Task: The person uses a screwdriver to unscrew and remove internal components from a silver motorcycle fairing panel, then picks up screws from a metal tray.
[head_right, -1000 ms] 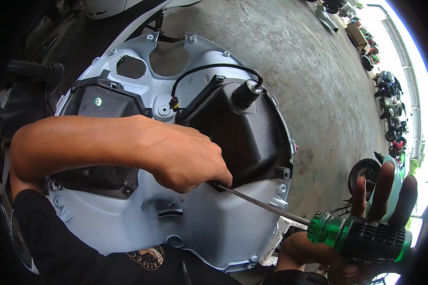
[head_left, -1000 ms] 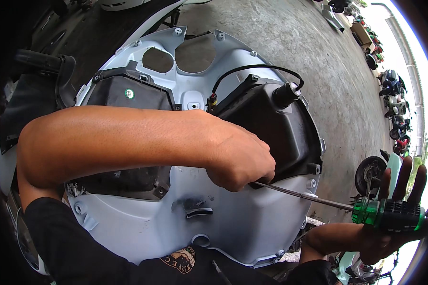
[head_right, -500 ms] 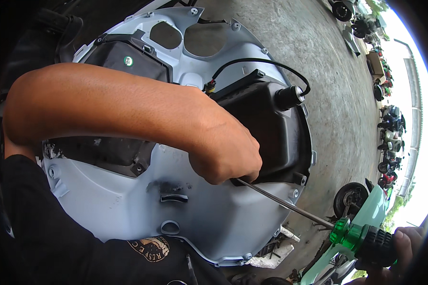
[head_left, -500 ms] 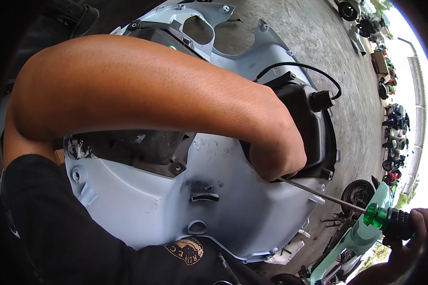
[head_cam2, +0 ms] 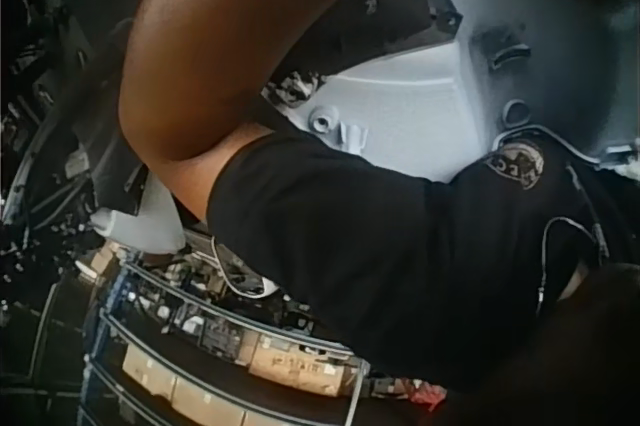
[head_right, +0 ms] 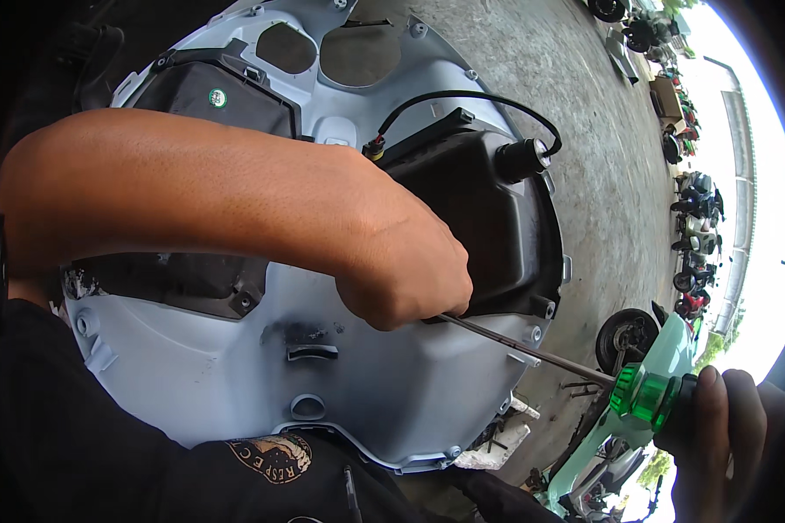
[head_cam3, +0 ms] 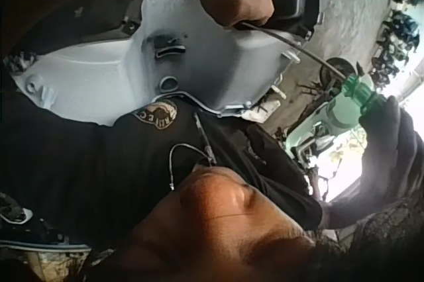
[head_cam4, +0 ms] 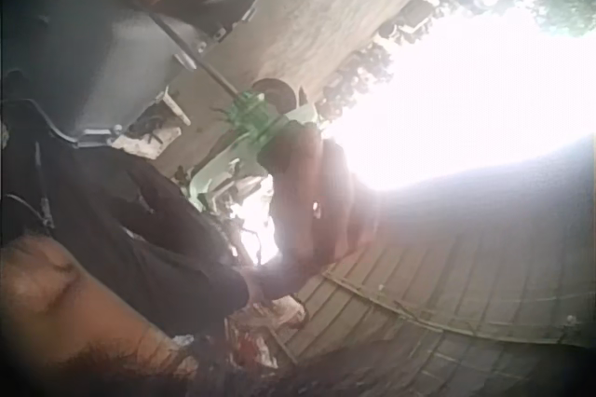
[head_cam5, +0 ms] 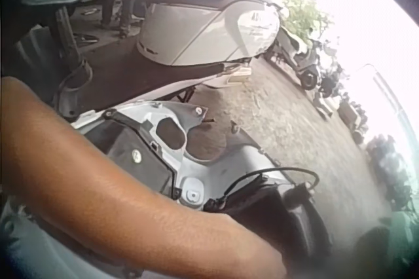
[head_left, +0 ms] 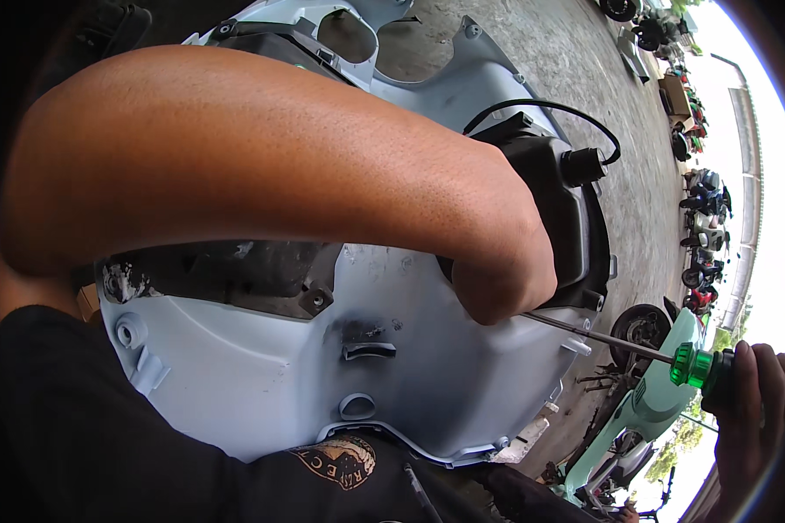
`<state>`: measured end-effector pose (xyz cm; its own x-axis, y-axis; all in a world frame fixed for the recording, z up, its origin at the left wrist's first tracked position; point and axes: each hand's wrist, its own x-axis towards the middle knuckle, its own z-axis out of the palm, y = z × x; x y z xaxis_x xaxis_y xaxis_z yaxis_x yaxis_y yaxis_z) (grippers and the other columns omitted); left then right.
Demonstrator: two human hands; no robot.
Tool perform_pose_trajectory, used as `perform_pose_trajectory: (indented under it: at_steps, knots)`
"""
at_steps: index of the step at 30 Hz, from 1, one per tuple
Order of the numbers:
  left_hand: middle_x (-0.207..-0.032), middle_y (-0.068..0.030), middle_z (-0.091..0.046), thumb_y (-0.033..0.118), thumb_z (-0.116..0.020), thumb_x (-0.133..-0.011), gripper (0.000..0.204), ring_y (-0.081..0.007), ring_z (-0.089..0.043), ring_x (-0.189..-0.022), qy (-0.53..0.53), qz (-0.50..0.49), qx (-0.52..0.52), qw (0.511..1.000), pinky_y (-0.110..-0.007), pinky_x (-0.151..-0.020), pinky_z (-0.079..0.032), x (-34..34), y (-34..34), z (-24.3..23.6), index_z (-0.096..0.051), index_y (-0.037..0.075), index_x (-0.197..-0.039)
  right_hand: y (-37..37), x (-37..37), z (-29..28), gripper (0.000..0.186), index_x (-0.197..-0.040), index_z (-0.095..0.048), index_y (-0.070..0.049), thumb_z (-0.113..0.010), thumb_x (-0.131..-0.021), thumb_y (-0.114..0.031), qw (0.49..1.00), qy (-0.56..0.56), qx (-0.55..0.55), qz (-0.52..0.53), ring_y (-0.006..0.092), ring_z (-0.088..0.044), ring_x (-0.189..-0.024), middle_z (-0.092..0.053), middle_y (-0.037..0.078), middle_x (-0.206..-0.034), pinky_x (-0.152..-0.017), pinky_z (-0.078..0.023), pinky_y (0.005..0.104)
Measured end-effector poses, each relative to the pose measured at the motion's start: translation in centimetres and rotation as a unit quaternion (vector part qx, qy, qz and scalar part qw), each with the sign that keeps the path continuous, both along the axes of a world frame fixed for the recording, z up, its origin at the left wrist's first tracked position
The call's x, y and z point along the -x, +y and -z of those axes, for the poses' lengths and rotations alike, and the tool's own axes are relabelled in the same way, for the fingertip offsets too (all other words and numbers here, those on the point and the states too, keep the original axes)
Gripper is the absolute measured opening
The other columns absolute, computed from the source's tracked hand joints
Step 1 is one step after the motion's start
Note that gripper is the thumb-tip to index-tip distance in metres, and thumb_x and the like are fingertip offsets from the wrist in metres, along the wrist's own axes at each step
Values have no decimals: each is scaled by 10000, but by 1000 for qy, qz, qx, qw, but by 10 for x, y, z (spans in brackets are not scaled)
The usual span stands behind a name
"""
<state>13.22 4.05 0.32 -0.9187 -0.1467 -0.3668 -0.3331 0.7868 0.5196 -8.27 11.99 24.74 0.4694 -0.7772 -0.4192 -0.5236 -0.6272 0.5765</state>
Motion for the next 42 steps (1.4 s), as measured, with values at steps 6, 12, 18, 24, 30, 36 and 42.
perform_pose_trajectory:
  at_steps: [6, 12, 18, 24, 30, 36, 42]
  knots:
    - [-1101, -202, -698, 26, -537, -829, 404, -365, -669, -1060, -24, -21, -42, 999, -471, -896, -530, -3, 1, -8, -639, 5, -1219, -4, -5, 12, 610, -1192, -551, -15, -705, -848, -494, 958, -138, -90, 233, 264, -549, -866, -570, 152, -1023, -707, -457, 371]
    - [-1100, -252, -693, -8, -532, -807, 507, -401, -665, -1059, 10, -27, -75, 997, -483, -929, -521, 0, -2, 0, -578, -4, -1312, 21, -14, 26, 581, -1123, -609, -21, -862, -601, -24, 994, -89, 36, -61, 293, -556, -779, -529, 166, -965, -710, -525, 426]
    - [-1123, -251, -689, -11, -508, -784, 590, -399, -654, -1086, -24, -12, -77, 997, -481, -956, -512, 5, -6, -9, -546, 6, -1373, 9, -4, 28, 374, -1220, -656, -83, -718, -889, -245, 989, -98, 25, 105, 297, -609, -853, -637, 158, -928, -773, -491, 451]
    - [-1127, -257, -685, -9, -501, -775, 632, -390, -646, -1110, -8, -20, -79, 997, -471, -986, -502, 4, -5, -6, -526, 13, -1407, -8, -24, 17, 358, -1033, -651, -64, -816, -763, -233, 939, -296, -131, 115, 278, -631, -814, -662, 127, -839, -768, -465, 394]
    - [-1129, -254, -685, 8, -509, -789, 613, -389, -643, -1115, -22, -21, -86, 996, -474, -992, -497, 3, -6, -6, -533, 15, -1402, -17, 0, 30, 215, -979, -698, 4, -740, -862, -171, 939, -317, -113, 72, 248, -668, -652, -704, 131, -781, -590, -508, 340]
    - [-1138, -246, -685, 6, -508, -789, 600, -385, -642, -1117, -4, -24, -95, 995, -483, -989, -495, 4, -6, -3, -547, 18, -1388, -8, -14, 33, 218, -961, -694, 2, -729, -893, -202, 938, -315, -96, 105, 237, -676, -672, -703, 128, -801, -596, -513, 331]
    - [-1143, -246, -685, -10, -499, -777, 610, -383, -642, -1119, -51, -31, -97, 994, -483, -993, -492, 7, -6, -10, -553, 20, -1383, -8, -3, 24, 236, -943, -689, 0, -717, -924, -234, 942, -302, -94, 113, 225, -685, -692, -702, 125, -821, -603, -519, 322]
